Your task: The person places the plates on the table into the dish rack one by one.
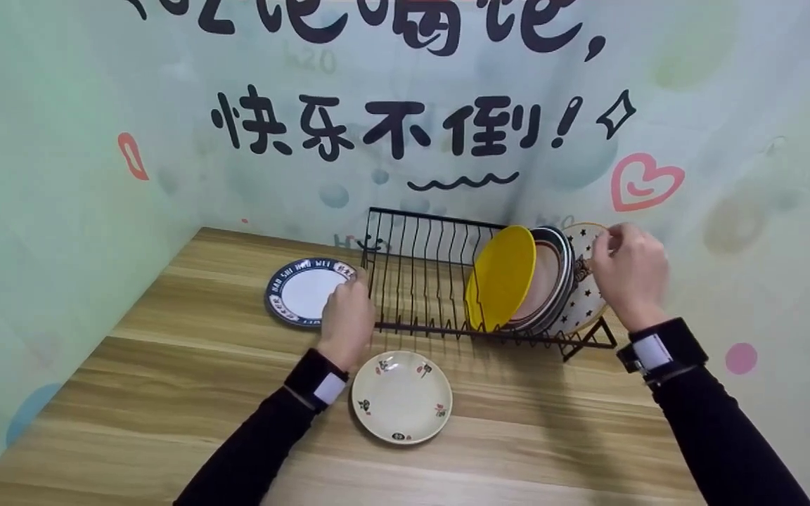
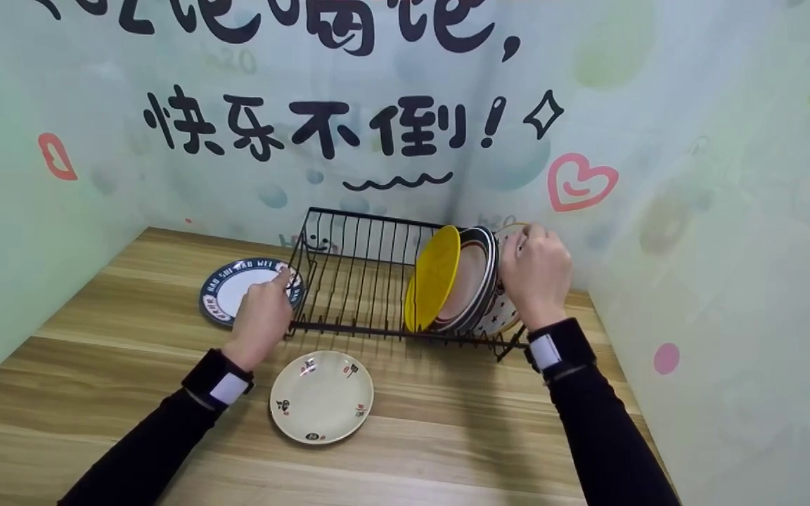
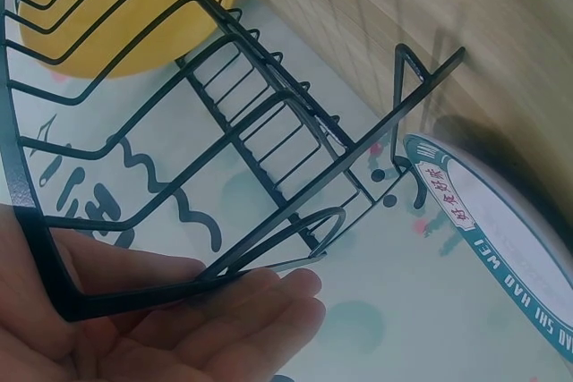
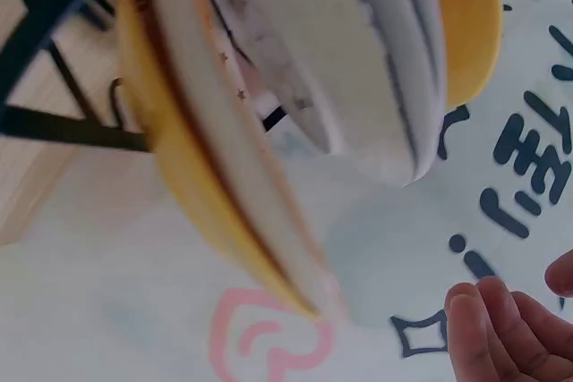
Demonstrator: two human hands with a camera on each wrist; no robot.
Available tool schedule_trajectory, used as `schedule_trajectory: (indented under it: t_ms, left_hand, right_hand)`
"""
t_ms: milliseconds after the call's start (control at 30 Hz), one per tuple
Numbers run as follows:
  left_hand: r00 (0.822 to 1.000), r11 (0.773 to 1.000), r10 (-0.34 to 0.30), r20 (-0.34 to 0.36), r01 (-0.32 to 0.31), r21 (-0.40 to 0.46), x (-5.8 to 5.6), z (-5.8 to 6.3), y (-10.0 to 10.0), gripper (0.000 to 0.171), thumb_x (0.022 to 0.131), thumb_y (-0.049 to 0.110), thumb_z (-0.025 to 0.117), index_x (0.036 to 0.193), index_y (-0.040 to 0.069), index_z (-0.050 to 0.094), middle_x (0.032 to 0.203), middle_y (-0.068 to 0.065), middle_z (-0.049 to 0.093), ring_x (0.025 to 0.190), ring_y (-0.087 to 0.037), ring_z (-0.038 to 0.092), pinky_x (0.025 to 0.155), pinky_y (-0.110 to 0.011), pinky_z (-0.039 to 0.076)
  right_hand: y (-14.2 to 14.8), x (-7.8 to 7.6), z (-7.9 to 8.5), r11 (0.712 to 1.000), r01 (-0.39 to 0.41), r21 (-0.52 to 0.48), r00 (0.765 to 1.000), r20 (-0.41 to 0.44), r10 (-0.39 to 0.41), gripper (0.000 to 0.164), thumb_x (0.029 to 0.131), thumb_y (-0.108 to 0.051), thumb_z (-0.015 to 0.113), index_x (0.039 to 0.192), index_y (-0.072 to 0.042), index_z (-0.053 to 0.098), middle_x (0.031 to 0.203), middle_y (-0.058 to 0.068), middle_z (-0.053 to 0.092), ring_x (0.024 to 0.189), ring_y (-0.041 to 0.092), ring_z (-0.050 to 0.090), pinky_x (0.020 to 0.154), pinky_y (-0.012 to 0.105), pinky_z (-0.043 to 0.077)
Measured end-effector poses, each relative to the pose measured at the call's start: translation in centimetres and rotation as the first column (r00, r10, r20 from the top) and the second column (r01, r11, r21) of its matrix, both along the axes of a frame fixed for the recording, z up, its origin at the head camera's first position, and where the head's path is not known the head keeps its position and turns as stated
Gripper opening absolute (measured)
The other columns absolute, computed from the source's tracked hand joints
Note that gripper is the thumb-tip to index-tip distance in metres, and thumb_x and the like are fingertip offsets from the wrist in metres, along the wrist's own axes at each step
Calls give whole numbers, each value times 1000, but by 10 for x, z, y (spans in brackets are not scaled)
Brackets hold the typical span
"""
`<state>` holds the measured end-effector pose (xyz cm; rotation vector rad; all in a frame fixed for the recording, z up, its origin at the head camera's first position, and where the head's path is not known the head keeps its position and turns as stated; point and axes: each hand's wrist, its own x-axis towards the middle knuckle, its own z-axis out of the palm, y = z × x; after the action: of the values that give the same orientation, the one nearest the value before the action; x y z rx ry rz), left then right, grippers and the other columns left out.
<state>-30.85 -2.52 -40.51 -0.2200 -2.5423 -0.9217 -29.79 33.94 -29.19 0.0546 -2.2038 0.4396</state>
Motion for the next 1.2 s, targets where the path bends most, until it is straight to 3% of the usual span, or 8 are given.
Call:
schedule_trajectory:
  t_ms: [267, 433, 600, 733, 1000, 1133, 1200]
  left_hand:
    - [999, 1000, 21, -28, -22, -21, -1, -2, -2, 47, 91, -4, 57, 137, -10, 48, 105, -28, 67, 71, -31, 66, 58, -37, 57]
    - [998, 999, 33, -51, -35, -40, -1, -2, -1, 46, 88, -6, 58, 134, -11, 52, 102, -26, 68, 71, -33, 67, 58, -39, 57]
    - [998, 998, 36, -47, -38, -48, -1, -2, 0, 47, 88, -6, 59, 134, -10, 52, 103, -26, 68, 72, -34, 67, 59, -40, 57]
    - [999, 999, 32, -37, -34, -38, -1, -2, 0, 48, 89, -4, 60, 135, -10, 50, 106, -26, 67, 73, -34, 67, 60, -40, 57]
    - [999, 998, 37, -40, -38, -39, 0, -2, 1, 47, 89, -3, 62, 135, -10, 51, 107, -26, 67, 76, -35, 67, 62, -41, 57]
    - [998, 998, 46, -41, -48, -51, -1, -1, 2, 47, 89, -2, 63, 134, -9, 52, 105, -26, 67, 75, -35, 67, 61, -41, 57]
    - [998, 998, 42, -40, -44, -51, -1, -1, 3, 47, 89, -3, 62, 135, -10, 52, 105, -26, 67, 74, -33, 67, 61, -40, 57]
  right_hand:
    - [41, 5, -9, 966, 108, -236, 980, 189, -63, 34, 97, -15, 45, 106, 11, 66, 96, 27, 67, 85, 39, 62, 78, 47, 48]
    - [66, 13, -34, 951, 127, -283, 929, 370, -14, 41, 99, -20, 40, 110, 11, 63, 93, 25, 64, 77, 34, 59, 66, 39, 48]
    - [79, 18, -69, 959, 80, -271, 872, 485, 64, 40, 102, -23, 36, 90, 4, 63, 75, 14, 64, 58, 23, 58, 48, 30, 47]
    - [78, 18, -89, 966, 34, -256, 854, 510, 105, 42, 103, -26, 36, 73, -4, 57, 61, 8, 58, 51, 24, 62, 46, 31, 48]
    - [70, 13, -103, 965, -32, -259, 887, 439, 147, 38, 99, -14, 40, 71, 3, 61, 60, 11, 60, 40, 18, 55, 37, 29, 46]
    - [70, 12, -107, 948, -57, -313, 880, 433, 196, 38, 99, -13, 38, 66, -1, 54, 55, 6, 54, 41, 17, 51, 36, 28, 43]
    - [71, 12, -109, 923, -63, -379, 870, 432, 237, 39, 100, -12, 37, 67, 1, 54, 55, 6, 53, 42, 15, 49, 37, 27, 42]
